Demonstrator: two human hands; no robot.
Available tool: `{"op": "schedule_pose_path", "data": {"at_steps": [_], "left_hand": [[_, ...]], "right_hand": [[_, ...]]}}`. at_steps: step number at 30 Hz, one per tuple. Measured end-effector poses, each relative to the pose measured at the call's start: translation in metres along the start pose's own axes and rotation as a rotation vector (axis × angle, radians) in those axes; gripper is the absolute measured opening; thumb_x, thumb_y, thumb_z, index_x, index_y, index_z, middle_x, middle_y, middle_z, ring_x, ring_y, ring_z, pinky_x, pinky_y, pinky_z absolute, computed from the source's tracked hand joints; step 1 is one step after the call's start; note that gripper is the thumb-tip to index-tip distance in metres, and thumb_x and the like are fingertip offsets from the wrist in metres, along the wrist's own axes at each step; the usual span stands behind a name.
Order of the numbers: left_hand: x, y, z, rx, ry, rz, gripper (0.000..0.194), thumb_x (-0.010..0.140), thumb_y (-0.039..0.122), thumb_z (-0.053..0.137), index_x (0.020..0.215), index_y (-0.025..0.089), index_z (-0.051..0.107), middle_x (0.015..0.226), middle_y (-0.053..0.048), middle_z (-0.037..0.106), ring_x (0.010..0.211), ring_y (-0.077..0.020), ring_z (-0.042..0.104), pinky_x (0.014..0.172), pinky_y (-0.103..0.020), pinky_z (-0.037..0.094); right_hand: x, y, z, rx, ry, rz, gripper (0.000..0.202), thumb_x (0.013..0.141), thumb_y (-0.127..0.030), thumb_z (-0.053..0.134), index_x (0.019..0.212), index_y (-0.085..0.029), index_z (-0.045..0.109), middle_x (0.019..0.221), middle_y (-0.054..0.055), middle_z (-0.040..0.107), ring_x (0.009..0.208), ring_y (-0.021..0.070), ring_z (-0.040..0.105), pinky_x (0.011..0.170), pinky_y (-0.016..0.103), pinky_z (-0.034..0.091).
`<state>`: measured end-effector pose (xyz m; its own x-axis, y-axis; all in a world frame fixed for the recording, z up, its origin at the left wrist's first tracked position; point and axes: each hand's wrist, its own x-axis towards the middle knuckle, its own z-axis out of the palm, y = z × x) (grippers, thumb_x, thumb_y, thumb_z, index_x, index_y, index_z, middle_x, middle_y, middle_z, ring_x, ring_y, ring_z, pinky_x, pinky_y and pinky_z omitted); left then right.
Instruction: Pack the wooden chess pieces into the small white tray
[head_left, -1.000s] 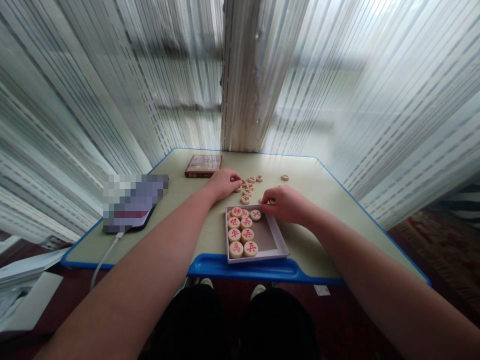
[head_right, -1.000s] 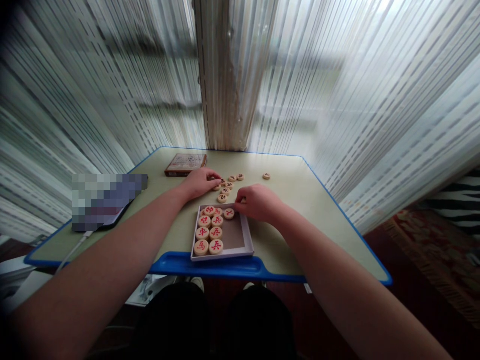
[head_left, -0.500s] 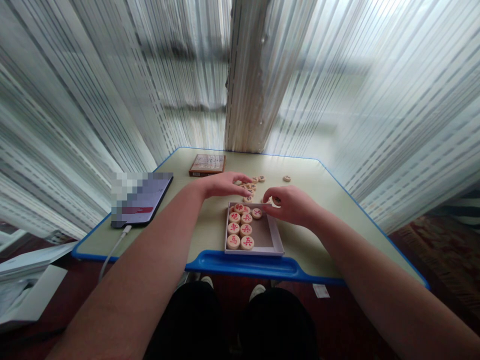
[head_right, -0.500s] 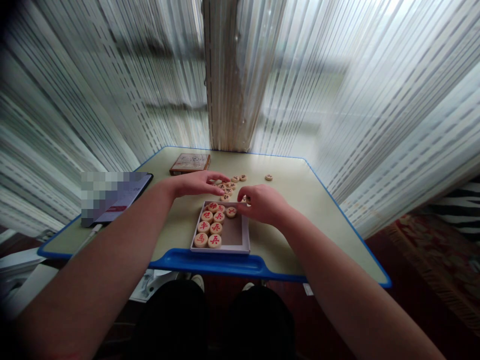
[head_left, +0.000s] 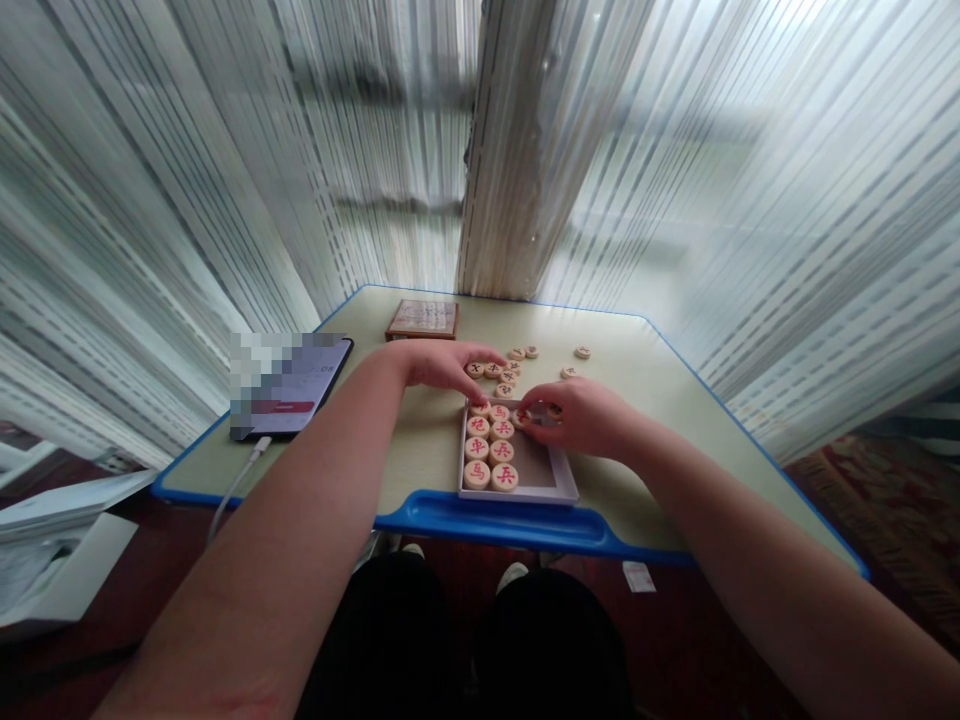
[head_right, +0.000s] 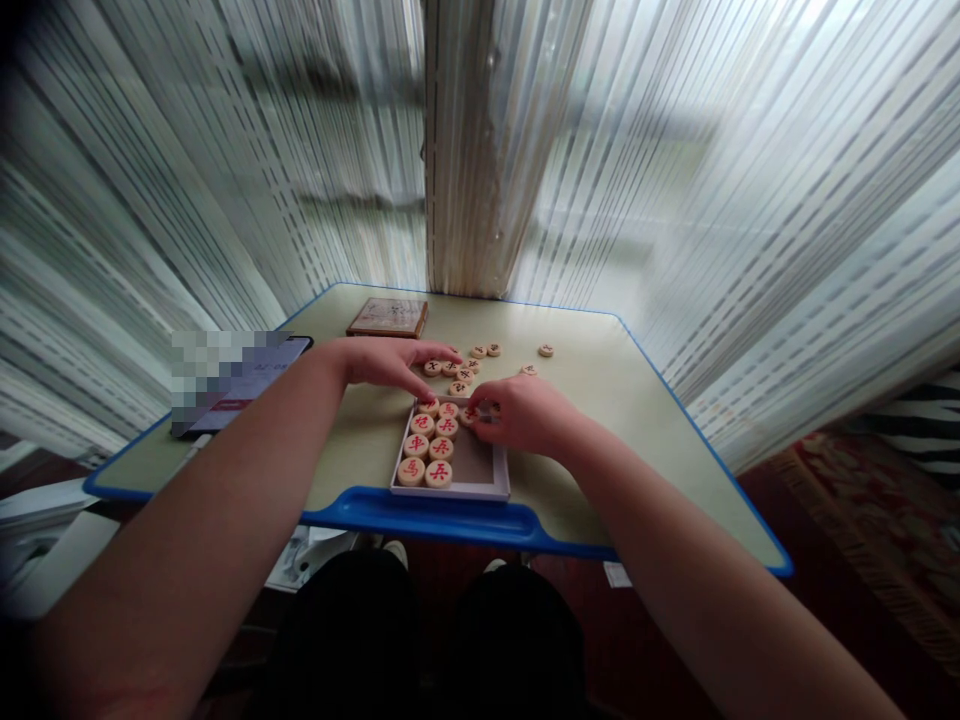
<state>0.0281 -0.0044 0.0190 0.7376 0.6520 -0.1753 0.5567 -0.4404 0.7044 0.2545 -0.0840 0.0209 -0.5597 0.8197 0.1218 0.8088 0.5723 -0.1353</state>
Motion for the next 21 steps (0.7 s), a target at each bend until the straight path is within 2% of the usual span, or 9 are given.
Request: {"op": "schedule_pose_path", "data": {"at_steps": [4, 6, 9, 13, 17, 21], "left_hand": [[0.000, -0.002, 0.000, -0.092, 0.019, 0.026, 0.066, 0.064, 0.037, 0.068, 0.127, 0.028, 0.051, 0.137, -0.004, 0.049, 0.124, -0.0198, 0.045, 0.099, -0.028, 0.036], [-0.001, 0.000, 0.001, -0.064, 0.053, 0.014, 0.061, 0.062, 0.036, 0.069, 0.121, 0.028, 0.057, 0.136, -0.004, 0.049, 0.124, -0.0201, 0.046, 0.098, -0.027, 0.038], [-0.001, 0.003, 0.002, -0.013, 0.076, 0.009, 0.060, 0.059, 0.035, 0.071, 0.117, 0.028, 0.060, 0.138, -0.004, 0.047, 0.124, -0.0208, 0.046, 0.097, -0.027, 0.038], [0.000, -0.001, 0.001, -0.090, 0.054, 0.022, 0.061, 0.058, 0.033, 0.071, 0.118, 0.029, 0.060, 0.131, -0.002, 0.054, 0.117, -0.0200, 0.051, 0.094, -0.027, 0.040], [-0.001, -0.003, -0.001, -0.157, 0.050, 0.009, 0.060, 0.057, 0.031, 0.071, 0.116, 0.029, 0.061, 0.126, -0.002, 0.058, 0.115, -0.0194, 0.052, 0.092, -0.027, 0.041], [0.000, 0.000, 0.000, -0.195, 0.062, -0.005, 0.055, 0.063, 0.030, 0.064, 0.118, 0.025, 0.059, 0.127, -0.003, 0.057, 0.114, -0.0182, 0.052, 0.092, -0.026, 0.041]], "right_hand": [[0.000, -0.002, -0.001, 0.024, -0.010, -0.012, 0.024, 0.069, -0.027, 0.062, 0.090, -0.024, 0.071, 0.073, 0.003, 0.070, 0.062, 0.0141, 0.057, 0.059, 0.024, 0.038], [0.000, -0.003, -0.003, 0.045, 0.004, -0.013, 0.023, 0.068, -0.025, 0.062, 0.089, -0.023, 0.071, 0.070, 0.002, 0.068, 0.060, 0.0132, 0.055, 0.059, 0.023, 0.037], [0.000, -0.004, -0.004, 0.096, 0.049, -0.034, 0.021, 0.070, -0.026, 0.061, 0.089, -0.022, 0.070, 0.064, 0.000, 0.065, 0.055, 0.0112, 0.051, 0.059, 0.023, 0.036], [0.003, -0.005, 0.000, 0.147, 0.124, -0.044, 0.021, 0.074, -0.028, 0.059, 0.092, -0.021, 0.069, 0.065, 0.000, 0.063, 0.056, 0.0105, 0.050, 0.060, 0.022, 0.036], [0.009, -0.006, 0.006, 0.141, 0.077, -0.061, 0.023, 0.076, -0.028, 0.058, 0.095, -0.023, 0.069, 0.071, 0.001, 0.064, 0.057, 0.0102, 0.049, 0.059, 0.022, 0.035], [0.011, -0.005, 0.008, 0.158, 0.050, -0.099, 0.021, 0.078, -0.027, 0.055, 0.093, -0.023, 0.069, 0.073, 0.002, 0.065, 0.058, 0.0098, 0.050, 0.059, 0.022, 0.035]]}}
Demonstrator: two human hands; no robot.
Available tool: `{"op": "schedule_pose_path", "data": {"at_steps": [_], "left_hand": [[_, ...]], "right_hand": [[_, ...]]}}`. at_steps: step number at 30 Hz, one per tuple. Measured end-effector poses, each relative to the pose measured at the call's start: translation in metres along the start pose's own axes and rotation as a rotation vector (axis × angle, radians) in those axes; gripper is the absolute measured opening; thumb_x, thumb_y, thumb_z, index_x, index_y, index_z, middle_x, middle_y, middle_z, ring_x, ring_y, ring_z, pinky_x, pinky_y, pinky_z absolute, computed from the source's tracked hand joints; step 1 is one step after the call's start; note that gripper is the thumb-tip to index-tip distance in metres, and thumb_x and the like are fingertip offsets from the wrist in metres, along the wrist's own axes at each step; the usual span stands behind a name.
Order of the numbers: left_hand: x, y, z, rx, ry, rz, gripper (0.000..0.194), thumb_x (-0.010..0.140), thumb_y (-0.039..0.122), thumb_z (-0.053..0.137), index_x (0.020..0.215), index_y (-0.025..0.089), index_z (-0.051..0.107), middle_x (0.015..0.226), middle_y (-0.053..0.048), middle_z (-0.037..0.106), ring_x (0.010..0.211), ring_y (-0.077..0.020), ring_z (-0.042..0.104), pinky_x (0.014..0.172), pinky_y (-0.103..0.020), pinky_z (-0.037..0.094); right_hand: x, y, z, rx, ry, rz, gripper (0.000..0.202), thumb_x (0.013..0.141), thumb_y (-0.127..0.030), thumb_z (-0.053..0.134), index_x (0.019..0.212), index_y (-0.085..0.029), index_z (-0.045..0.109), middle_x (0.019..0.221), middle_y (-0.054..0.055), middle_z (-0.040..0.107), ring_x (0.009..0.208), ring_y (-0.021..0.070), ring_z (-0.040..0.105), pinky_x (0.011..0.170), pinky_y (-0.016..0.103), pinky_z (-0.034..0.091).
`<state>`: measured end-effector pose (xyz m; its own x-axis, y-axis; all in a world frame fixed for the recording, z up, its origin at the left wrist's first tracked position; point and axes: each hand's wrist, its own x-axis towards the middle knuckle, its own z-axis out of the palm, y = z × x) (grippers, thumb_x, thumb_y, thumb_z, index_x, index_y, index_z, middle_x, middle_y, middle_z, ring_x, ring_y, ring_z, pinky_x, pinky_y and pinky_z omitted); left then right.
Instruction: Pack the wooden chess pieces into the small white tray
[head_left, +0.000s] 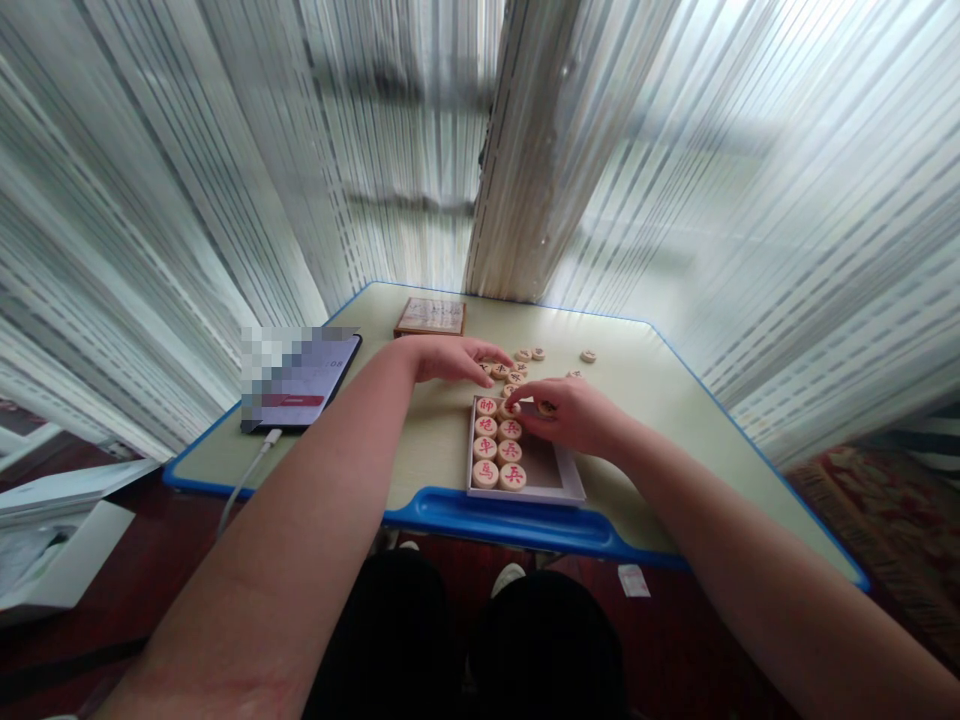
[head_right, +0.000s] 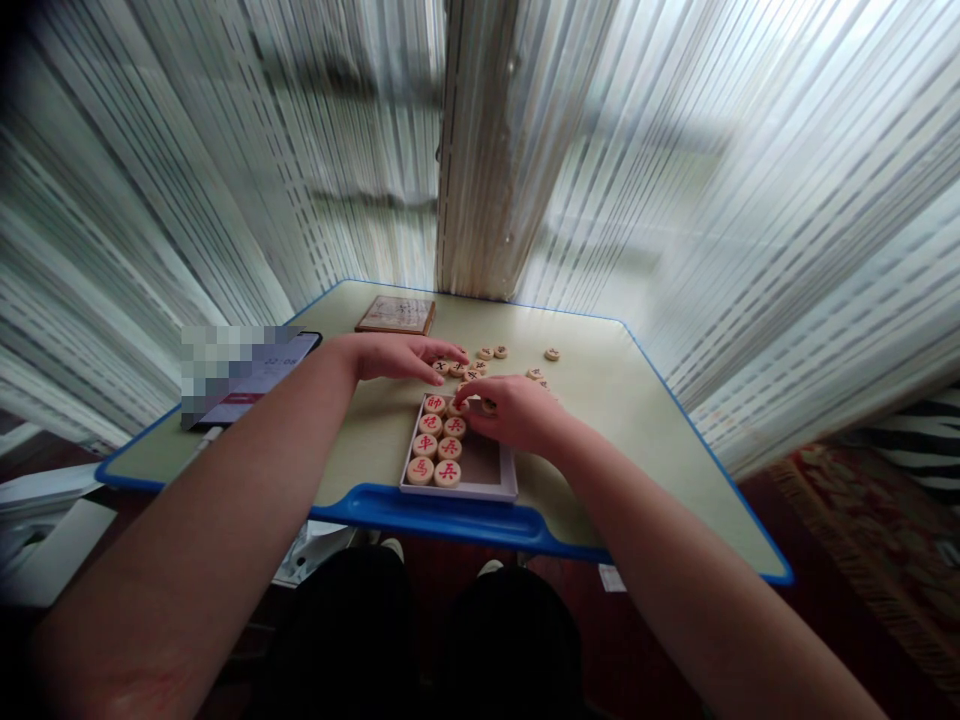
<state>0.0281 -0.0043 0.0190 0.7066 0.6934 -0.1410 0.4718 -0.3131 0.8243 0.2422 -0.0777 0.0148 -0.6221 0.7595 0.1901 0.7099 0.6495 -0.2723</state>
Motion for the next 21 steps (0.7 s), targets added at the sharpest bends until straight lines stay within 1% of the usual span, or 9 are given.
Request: {"op": "schedule_pose_path", "data": {"at_steps": [2, 4, 6, 8, 10, 12, 15, 18, 21], "left_hand": [[0.001, 0.002, 0.002, 0.005, 0.091, -0.035, 0.053, 0.066, 0.028, 0.060, 0.118, 0.022, 0.058, 0.123, -0.005, 0.060, 0.107, -0.0180, 0.056, 0.088, -0.026, 0.044], [0.003, 0.004, 0.006, 0.029, 0.237, -0.068, 0.050, 0.068, 0.022, 0.056, 0.118, 0.018, 0.058, 0.116, -0.007, 0.063, 0.095, -0.0170, 0.060, 0.081, -0.026, 0.046], [0.006, 0.005, 0.009, 0.073, 0.378, -0.097, 0.046, 0.069, 0.017, 0.052, 0.114, 0.015, 0.060, 0.104, -0.008, 0.067, 0.082, -0.0155, 0.061, 0.073, -0.026, 0.047], [0.010, 0.006, 0.012, 0.131, 0.451, -0.127, 0.042, 0.070, 0.013, 0.050, 0.109, 0.015, 0.064, 0.088, -0.006, 0.068, 0.069, -0.0143, 0.059, 0.065, -0.026, 0.047], [0.015, 0.004, 0.015, 0.176, 0.476, -0.144, 0.038, 0.071, 0.013, 0.050, 0.105, 0.015, 0.067, 0.074, -0.004, 0.067, 0.062, -0.0140, 0.057, 0.061, -0.026, 0.046], [0.020, 0.002, 0.016, 0.197, 0.498, -0.137, 0.035, 0.073, 0.014, 0.050, 0.102, 0.015, 0.068, 0.069, -0.004, 0.065, 0.061, -0.0140, 0.057, 0.061, -0.026, 0.046], [0.025, -0.001, 0.018, 0.207, 0.536, -0.124, 0.032, 0.076, 0.015, 0.049, 0.100, 0.016, 0.069, 0.072, -0.004, 0.067, 0.065, -0.0144, 0.059, 0.064, -0.026, 0.047], [0.027, -0.002, 0.018, 0.237, 0.535, -0.115, 0.031, 0.079, 0.016, 0.048, 0.102, 0.015, 0.069, 0.079, -0.005, 0.069, 0.071, -0.0149, 0.061, 0.071, -0.027, 0.048], [0.029, -0.002, 0.018, 0.286, 0.522, -0.118, 0.030, 0.080, 0.017, 0.049, 0.101, 0.014, 0.069, 0.085, -0.006, 0.070, 0.079, -0.0163, 0.063, 0.077, -0.028, 0.049]], "right_hand": [[0.000, 0.001, -0.001, 0.010, 0.009, -0.010, 0.022, 0.079, -0.027, 0.055, 0.094, -0.022, 0.069, 0.073, 0.002, 0.065, 0.058, 0.0097, 0.050, 0.060, 0.022, 0.035], [0.000, 0.001, -0.001, 0.011, 0.026, 0.006, 0.024, 0.078, -0.029, 0.056, 0.097, -0.021, 0.069, 0.072, 0.002, 0.065, 0.058, 0.0098, 0.049, 0.059, 0.022, 0.035], [0.000, 0.002, -0.002, 0.012, 0.032, 0.029, 0.025, 0.077, -0.029, 0.058, 0.097, -0.020, 0.069, 0.071, 0.002, 0.064, 0.057, 0.0098, 0.048, 0.058, 0.021, 0.035], [0.000, 0.002, -0.001, 0.016, 0.030, 0.032, 0.023, 0.077, -0.028, 0.058, 0.095, -0.020, 0.069, 0.069, 0.001, 0.063, 0.057, 0.0096, 0.047, 0.058, 0.021, 0.034], [0.000, 0.002, 0.000, 0.020, 0.030, 0.020, 0.021, 0.077, -0.028, 0.058, 0.093, -0.020, 0.070, 0.068, 0.001, 0.063, 0.056, 0.0094, 0.047, 0.058, 0.021, 0.033], [0.000, 0.002, 0.001, 0.021, 0.040, 0.015, 0.020, 0.078, -0.028, 0.057, 0.092, -0.021, 0.070, 0.068, 0.001, 0.063, 0.056, 0.0093, 0.047, 0.058, 0.021, 0.033], [0.000, 0.001, 0.001, 0.020, 0.049, 0.015, 0.020, 0.078, -0.028, 0.057, 0.092, -0.021, 0.070, 0.067, 0.000, 0.062, 0.056, 0.0093, 0.046, 0.058, 0.021, 0.032], [-0.001, 0.000, -0.003, -0.018, 0.046, 0.036, 0.022, 0.077, -0.026, 0.057, 0.094, -0.022, 0.069, 0.065, 0.000, 0.061, 0.055, 0.0094, 0.046, 0.058, 0.022, 0.032], [-0.003, 0.000, -0.009, -0.100, 0.059, 0.131, 0.026, 0.075, -0.026, 0.057, 0.098, -0.022, 0.068, 0.064, 0.000, 0.061, 0.054, 0.0103, 0.046, 0.056, 0.023, 0.031]]}}
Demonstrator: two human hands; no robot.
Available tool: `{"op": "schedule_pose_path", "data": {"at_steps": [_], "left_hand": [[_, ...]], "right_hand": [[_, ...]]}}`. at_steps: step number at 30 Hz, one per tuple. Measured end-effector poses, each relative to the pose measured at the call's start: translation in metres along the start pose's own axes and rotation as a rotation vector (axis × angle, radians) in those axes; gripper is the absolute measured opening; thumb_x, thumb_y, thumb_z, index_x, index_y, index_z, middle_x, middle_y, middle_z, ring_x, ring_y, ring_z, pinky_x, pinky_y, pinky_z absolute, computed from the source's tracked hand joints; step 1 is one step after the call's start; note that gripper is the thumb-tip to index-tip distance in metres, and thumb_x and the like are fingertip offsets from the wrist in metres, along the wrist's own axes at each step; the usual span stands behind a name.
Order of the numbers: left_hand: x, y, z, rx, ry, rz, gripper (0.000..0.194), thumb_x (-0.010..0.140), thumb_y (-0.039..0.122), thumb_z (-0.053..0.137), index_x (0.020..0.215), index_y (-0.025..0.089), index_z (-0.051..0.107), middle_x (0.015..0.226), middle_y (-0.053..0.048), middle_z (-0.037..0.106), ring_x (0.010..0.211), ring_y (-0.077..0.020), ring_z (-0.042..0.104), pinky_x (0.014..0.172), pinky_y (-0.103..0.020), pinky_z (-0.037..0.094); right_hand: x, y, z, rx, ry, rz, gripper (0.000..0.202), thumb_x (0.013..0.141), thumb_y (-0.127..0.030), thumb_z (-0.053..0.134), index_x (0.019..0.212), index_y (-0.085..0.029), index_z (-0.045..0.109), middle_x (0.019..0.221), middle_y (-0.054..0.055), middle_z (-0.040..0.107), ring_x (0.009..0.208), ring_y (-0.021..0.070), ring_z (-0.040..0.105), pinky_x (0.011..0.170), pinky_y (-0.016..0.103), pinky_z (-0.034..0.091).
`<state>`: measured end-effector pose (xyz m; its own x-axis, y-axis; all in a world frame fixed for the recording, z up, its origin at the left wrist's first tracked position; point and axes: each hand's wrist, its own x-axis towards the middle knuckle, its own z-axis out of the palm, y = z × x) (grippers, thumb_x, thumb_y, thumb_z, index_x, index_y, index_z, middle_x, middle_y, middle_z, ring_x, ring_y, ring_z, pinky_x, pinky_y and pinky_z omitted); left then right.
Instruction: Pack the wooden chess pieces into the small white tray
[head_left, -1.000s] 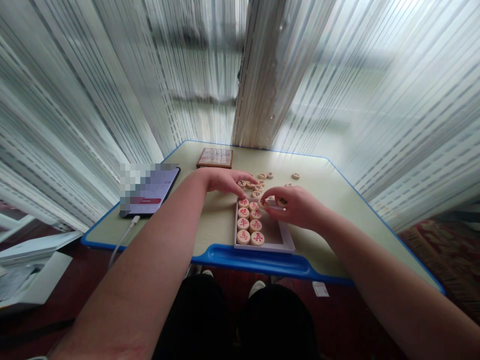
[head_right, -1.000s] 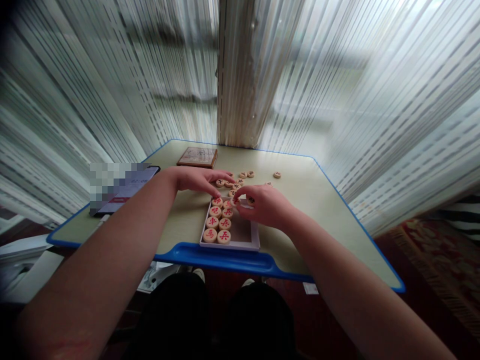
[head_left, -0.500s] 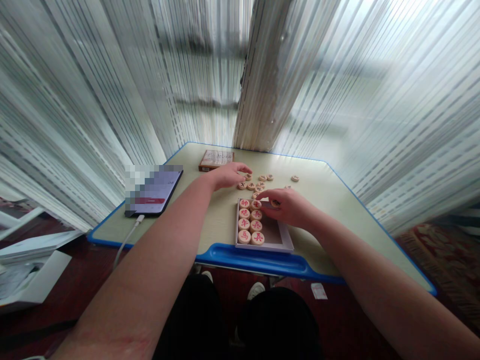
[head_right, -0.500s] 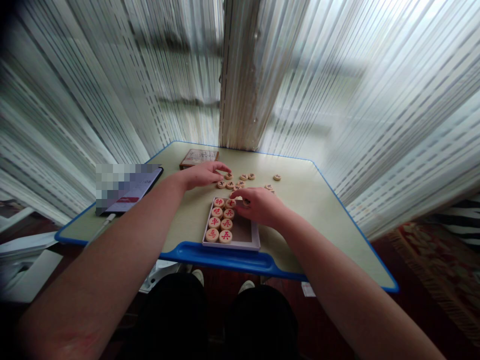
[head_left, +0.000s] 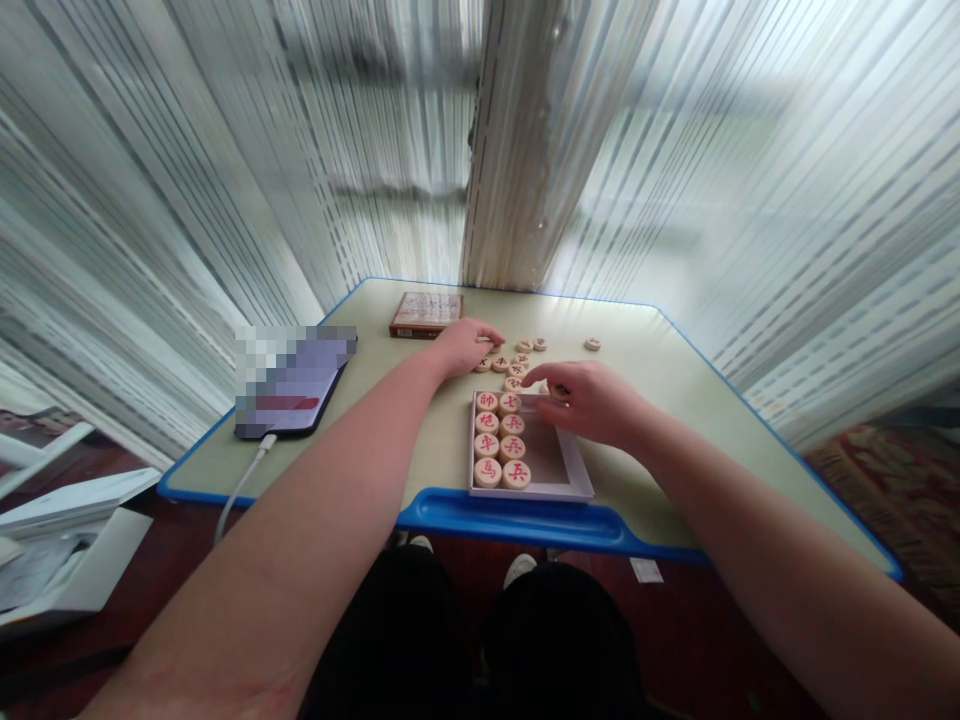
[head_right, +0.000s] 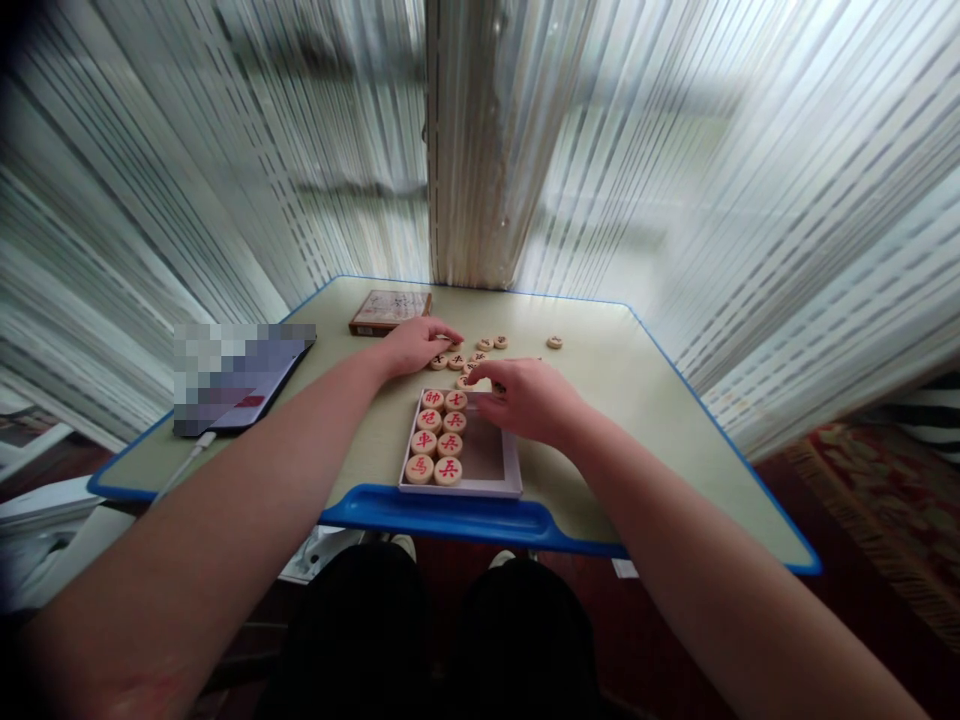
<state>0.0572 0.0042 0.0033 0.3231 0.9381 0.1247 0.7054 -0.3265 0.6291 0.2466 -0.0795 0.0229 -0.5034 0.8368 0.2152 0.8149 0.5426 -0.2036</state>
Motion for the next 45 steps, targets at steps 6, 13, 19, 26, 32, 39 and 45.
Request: {"op": "schedule_pose_path", "data": {"at_steps": [6, 13, 19, 26, 32, 39, 45], "left_hand": [[0.005, -0.009, 0.007, -0.041, 0.099, 0.004, 0.032, 0.082, 0.014, 0.044, 0.103, 0.016, 0.068, 0.103, -0.006, 0.070, 0.093, -0.0162, 0.062, 0.088, -0.030, 0.047], [0.006, -0.007, 0.008, 0.044, 0.057, -0.029, 0.030, 0.079, 0.027, 0.056, 0.104, 0.015, 0.066, 0.106, -0.008, 0.069, 0.096, -0.0187, 0.062, 0.088, -0.029, 0.046], [0.007, -0.004, 0.007, 0.019, 0.042, -0.067, 0.032, 0.073, 0.029, 0.064, 0.101, 0.013, 0.067, 0.096, -0.009, 0.070, 0.083, -0.0185, 0.064, 0.078, -0.027, 0.047], [0.007, -0.005, 0.008, 0.045, 0.046, -0.019, 0.028, 0.074, 0.029, 0.063, 0.097, 0.013, 0.067, 0.093, -0.008, 0.069, 0.081, -0.0184, 0.063, 0.079, -0.028, 0.047], [0.006, -0.003, 0.007, -0.336, 0.178, 0.042, 0.063, 0.072, 0.023, 0.067, 0.129, 0.013, 0.041, 0.098, -0.009, 0.065, 0.076, -0.0141, 0.060, 0.072, -0.029, 0.049], [-0.014, 0.028, 0.000, -0.807, -0.117, 0.142, 0.063, 0.063, 0.016, 0.075, 0.119, 0.012, 0.048, 0.088, -0.006, 0.065, 0.079, -0.0143, 0.062, 0.077, -0.034, 0.049], [-0.028, 0.041, -0.005, -0.768, -0.273, 0.143, 0.046, 0.059, 0.014, 0.077, 0.101, 0.010, 0.061, 0.086, -0.006, 0.067, 0.081, -0.0147, 0.063, 0.079, -0.035, 0.050]], "right_hand": [[0.003, 0.006, 0.002, -0.162, -0.082, 0.088, 0.020, 0.076, -0.030, 0.054, 0.082, -0.022, 0.071, 0.070, 0.005, 0.067, 0.062, 0.0155, 0.055, 0.057, 0.026, 0.033], [0.004, 0.000, 0.010, -0.146, -0.065, 0.020, 0.019, 0.076, -0.029, 0.056, 0.082, -0.023, 0.073, 0.072, 0.004, 0.070, 0.067, 0.0174, 0.060, 0.063, 0.026, 0.039], [0.004, -0.006, 0.009, -0.118, -0.061, 0.062, 0.020, 0.075, -0.031, 0.056, 0.080, -0.022, 0.074, 0.070, 0.005, 0.070, 0.066, 0.0176, 0.060, 0.062, 0.026, 0.039], [0.005, -0.001, 0.009, -0.074, -0.031, 0.081, 0.022, 0.078, -0.029, 0.053, 0.086, -0.023, 0.072, 0.072, 0.004, 0.069, 0.063, 0.0153, 0.057, 0.060, 0.025, 0.036], [0.008, 0.011, 0.005, 0.064, 0.228, 0.194, 0.026, 0.081, -0.037, 0.053, 0.087, -0.020, 0.072, 0.061, 0.002, 0.063, 0.056, 0.0136, 0.052, 0.056, 0.025, 0.034], [0.010, 0.020, -0.001, 0.467, 0.346, 0.307, 0.039, 0.081, -0.046, 0.049, 0.078, -0.013, 0.071, 0.051, -0.001, 0.050, 0.049, 0.0102, 0.043, 0.050, 0.024, 0.032], [0.008, 0.009, -0.009, 0.872, 0.187, 0.467, 0.020, 0.071, -0.030, 0.061, 0.067, -0.011, 0.064, 0.045, -0.004, 0.042, 0.043, 0.0063, 0.035, 0.041, 0.021, 0.028]]}}
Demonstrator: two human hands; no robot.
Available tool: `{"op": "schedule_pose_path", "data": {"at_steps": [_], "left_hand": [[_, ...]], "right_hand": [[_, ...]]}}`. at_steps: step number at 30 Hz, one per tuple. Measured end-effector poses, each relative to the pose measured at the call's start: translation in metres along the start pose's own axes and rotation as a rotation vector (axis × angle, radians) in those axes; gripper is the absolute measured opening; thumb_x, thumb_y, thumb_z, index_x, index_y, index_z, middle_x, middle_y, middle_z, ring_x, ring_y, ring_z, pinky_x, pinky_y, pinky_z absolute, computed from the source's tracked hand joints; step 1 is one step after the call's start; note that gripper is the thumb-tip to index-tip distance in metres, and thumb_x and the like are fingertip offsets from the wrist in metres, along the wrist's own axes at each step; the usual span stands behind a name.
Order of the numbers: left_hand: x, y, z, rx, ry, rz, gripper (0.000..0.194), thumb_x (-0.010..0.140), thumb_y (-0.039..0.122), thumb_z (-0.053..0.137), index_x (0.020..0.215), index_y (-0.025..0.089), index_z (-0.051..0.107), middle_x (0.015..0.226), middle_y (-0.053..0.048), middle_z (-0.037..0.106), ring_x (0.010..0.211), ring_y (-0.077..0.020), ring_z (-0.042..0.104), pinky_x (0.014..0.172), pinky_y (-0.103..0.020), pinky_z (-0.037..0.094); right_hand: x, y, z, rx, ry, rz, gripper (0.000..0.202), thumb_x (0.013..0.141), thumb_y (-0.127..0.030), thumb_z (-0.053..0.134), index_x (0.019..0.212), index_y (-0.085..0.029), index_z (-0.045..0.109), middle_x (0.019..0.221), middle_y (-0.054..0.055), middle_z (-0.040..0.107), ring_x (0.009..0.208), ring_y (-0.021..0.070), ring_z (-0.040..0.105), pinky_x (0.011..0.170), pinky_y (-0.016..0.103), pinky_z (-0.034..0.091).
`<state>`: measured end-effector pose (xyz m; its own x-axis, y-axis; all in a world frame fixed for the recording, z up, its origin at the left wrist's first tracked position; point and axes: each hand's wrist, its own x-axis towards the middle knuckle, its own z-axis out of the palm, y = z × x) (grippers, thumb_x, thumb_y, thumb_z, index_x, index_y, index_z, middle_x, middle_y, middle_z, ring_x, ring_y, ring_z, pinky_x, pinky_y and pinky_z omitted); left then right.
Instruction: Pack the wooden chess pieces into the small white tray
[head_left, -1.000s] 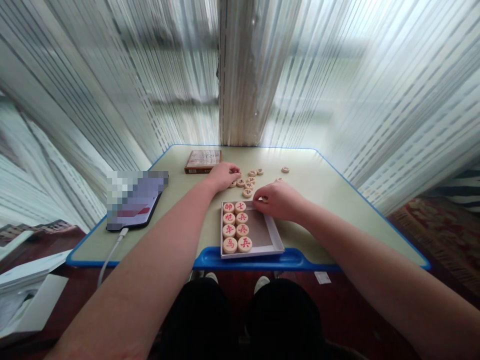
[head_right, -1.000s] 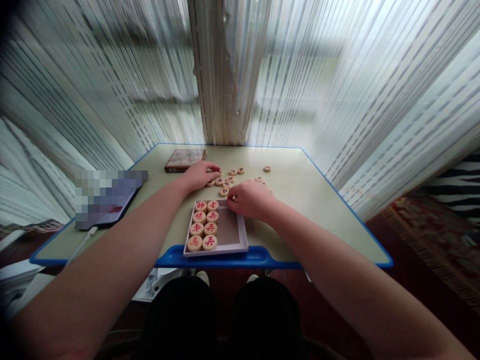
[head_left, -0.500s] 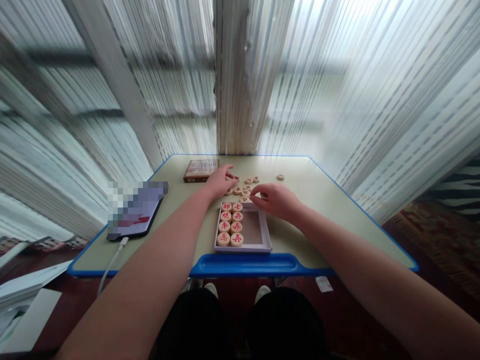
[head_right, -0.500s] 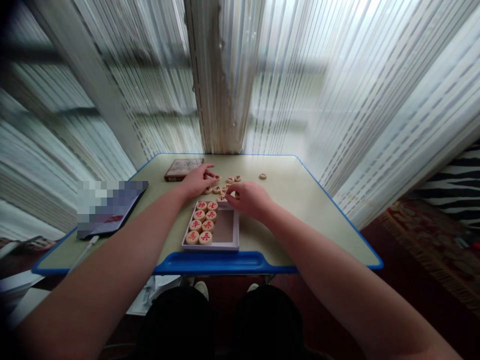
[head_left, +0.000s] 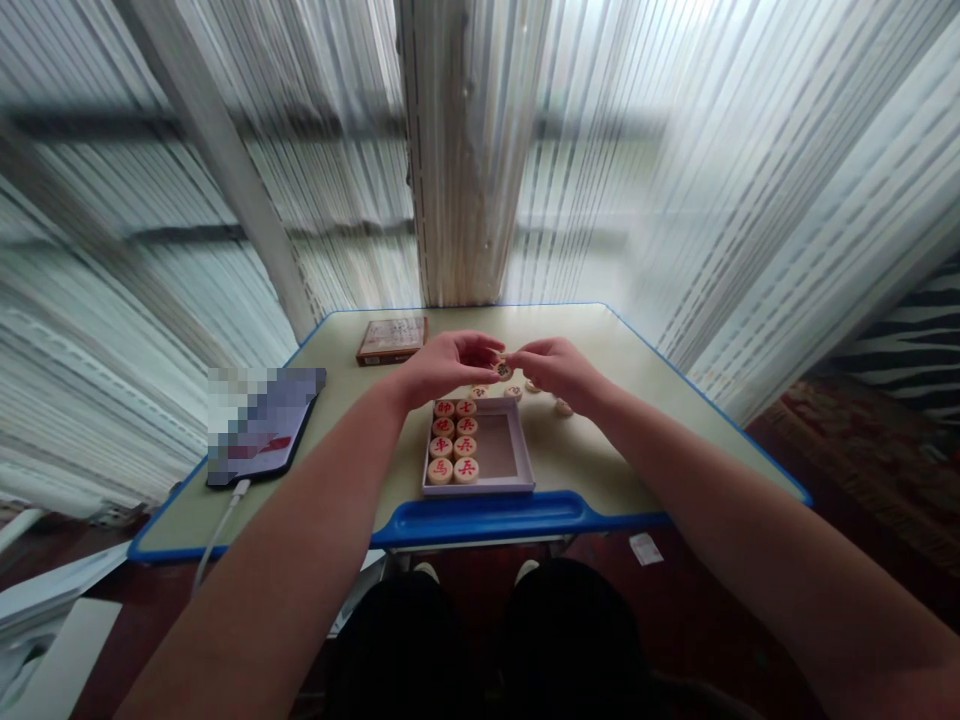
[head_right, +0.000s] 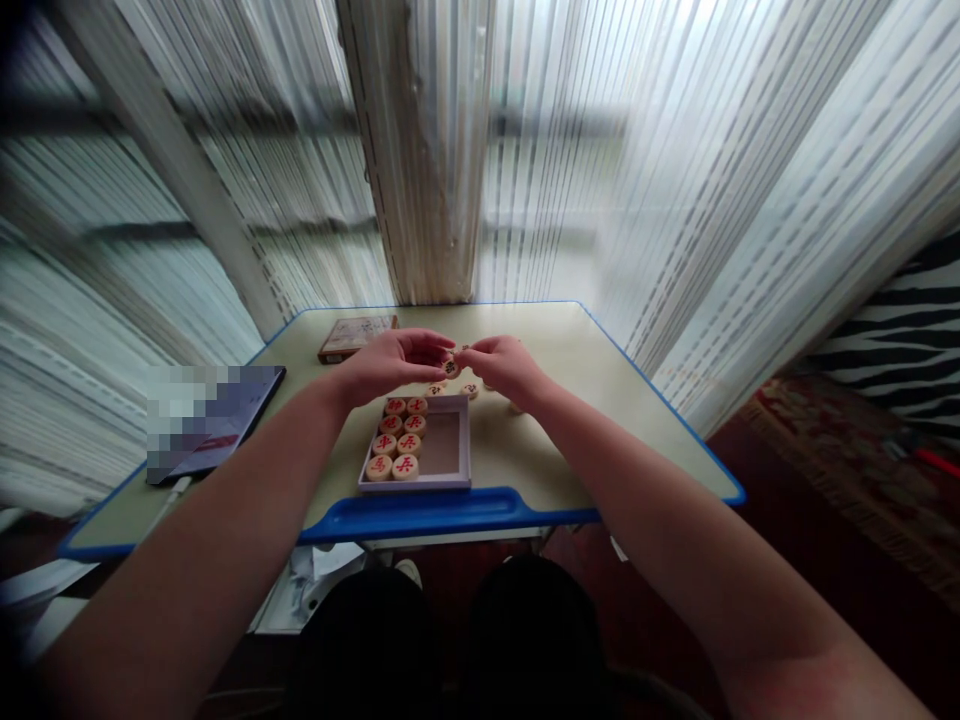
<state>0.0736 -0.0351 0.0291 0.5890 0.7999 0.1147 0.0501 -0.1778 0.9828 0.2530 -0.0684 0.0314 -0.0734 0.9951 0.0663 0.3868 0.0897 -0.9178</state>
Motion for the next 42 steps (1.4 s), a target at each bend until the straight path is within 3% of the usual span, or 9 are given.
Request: {"op": "schedule_pose_path", "data": {"at_steps": [5, 10, 15, 19, 22, 26, 32, 42], "left_hand": [[-0.001, 0.002, 0.005, 0.172, -0.051, 0.027, 0.041, 0.059, 0.015, 0.075, 0.098, 0.009, 0.063, 0.080, -0.006, 0.069, 0.075, -0.0148, 0.064, 0.074, -0.033, 0.052], [-0.002, 0.002, 0.009, 0.384, -0.032, 0.127, 0.030, 0.062, 0.021, 0.072, 0.090, 0.010, 0.066, 0.081, -0.007, 0.071, 0.075, -0.0157, 0.065, 0.072, -0.030, 0.052], [-0.007, 0.010, 0.011, 0.607, 0.009, 0.145, 0.029, 0.066, 0.028, 0.069, 0.089, 0.011, 0.068, 0.078, -0.006, 0.070, 0.070, -0.0146, 0.063, 0.064, -0.025, 0.049], [-0.010, 0.014, 0.014, 0.780, -0.127, 0.121, 0.026, 0.067, 0.032, 0.068, 0.085, 0.014, 0.071, 0.075, -0.004, 0.069, 0.068, -0.0137, 0.059, 0.061, -0.024, 0.044], [-0.009, 0.011, 0.017, 0.860, -0.205, 0.150, 0.022, 0.068, 0.031, 0.067, 0.083, 0.017, 0.072, 0.078, -0.002, 0.069, 0.073, -0.0143, 0.058, 0.066, -0.024, 0.043], [-0.005, 0.004, 0.019, 0.904, -0.225, 0.219, 0.019, 0.068, 0.026, 0.066, 0.084, 0.018, 0.073, 0.082, -0.002, 0.068, 0.078, -0.0152, 0.058, 0.072, -0.024, 0.042], [-0.005, 0.001, 0.018, 0.904, -0.227, 0.162, 0.017, 0.068, 0.030, 0.065, 0.077, 0.017, 0.071, 0.079, -0.002, 0.068, 0.073, -0.0144, 0.059, 0.071, -0.025, 0.042], [-0.003, -0.002, 0.019, 0.955, -0.237, 0.225, 0.017, 0.069, 0.034, 0.066, 0.075, 0.020, 0.074, 0.074, -0.002, 0.067, 0.068, -0.0136, 0.058, 0.065, -0.023, 0.041]], "right_hand": [[-0.002, -0.006, -0.004, 0.079, -0.131, 0.139, 0.016, 0.072, -0.023, 0.060, 0.060, -0.013, 0.057, 0.042, -0.006, 0.036, 0.039, 0.0043, 0.029, 0.037, 0.020, 0.018], [-0.002, -0.004, -0.007, 0.124, -0.200, 0.149, 0.018, 0.073, -0.023, 0.059, 0.059, -0.015, 0.052, 0.044, -0.006, 0.036, 0.040, 0.0039, 0.027, 0.038, 0.020, 0.017], [0.004, -0.001, -0.009, -0.001, 0.009, 0.042, 0.018, 0.072, -0.032, 0.062, 0.068, -0.016, 0.053, 0.050, -0.006, 0.039, 0.045, 0.0061, 0.033, 0.041, 0.021, 0.023], [0.009, 0.001, -0.012, 0.071, 0.182, -0.011, 0.005, 0.072, -0.022, 0.051, 0.074, -0.018, 0.047, 0.055, -0.006, 0.038, 0.046, 0.0069, 0.033, 0.042, 0.020, 0.027], [0.010, 0.001, -0.013, 0.056, 0.236, 0.000, 0.008, 0.070, -0.016, 0.047, 0.077, -0.018, 0.048, 0.057, -0.005, 0.040, 0.047, 0.0074, 0.035, 0.042, 0.021, 0.029], [0.011, 0.003, -0.012, 0.009, 0.214, 0.019, 0.012, 0.070, -0.012, 0.051, 0.081, -0.017, 0.052, 0.060, -0.005, 0.044, 0.045, 0.0062, 0.037, 0.042, 0.021, 0.030], [0.015, 0.012, -0.012, -0.127, 0.171, -0.050, 0.022, 0.070, -0.013, 0.057, 0.091, -0.015, 0.063, 0.060, -0.003, 0.051, 0.045, 0.0058, 0.040, 0.043, 0.020, 0.031], [0.011, 0.006, -0.014, -0.189, 0.115, -0.069, 0.029, 0.069, -0.012, 0.060, 0.097, -0.015, 0.066, 0.054, -0.004, 0.049, 0.045, 0.0065, 0.039, 0.044, 0.020, 0.032]]}}
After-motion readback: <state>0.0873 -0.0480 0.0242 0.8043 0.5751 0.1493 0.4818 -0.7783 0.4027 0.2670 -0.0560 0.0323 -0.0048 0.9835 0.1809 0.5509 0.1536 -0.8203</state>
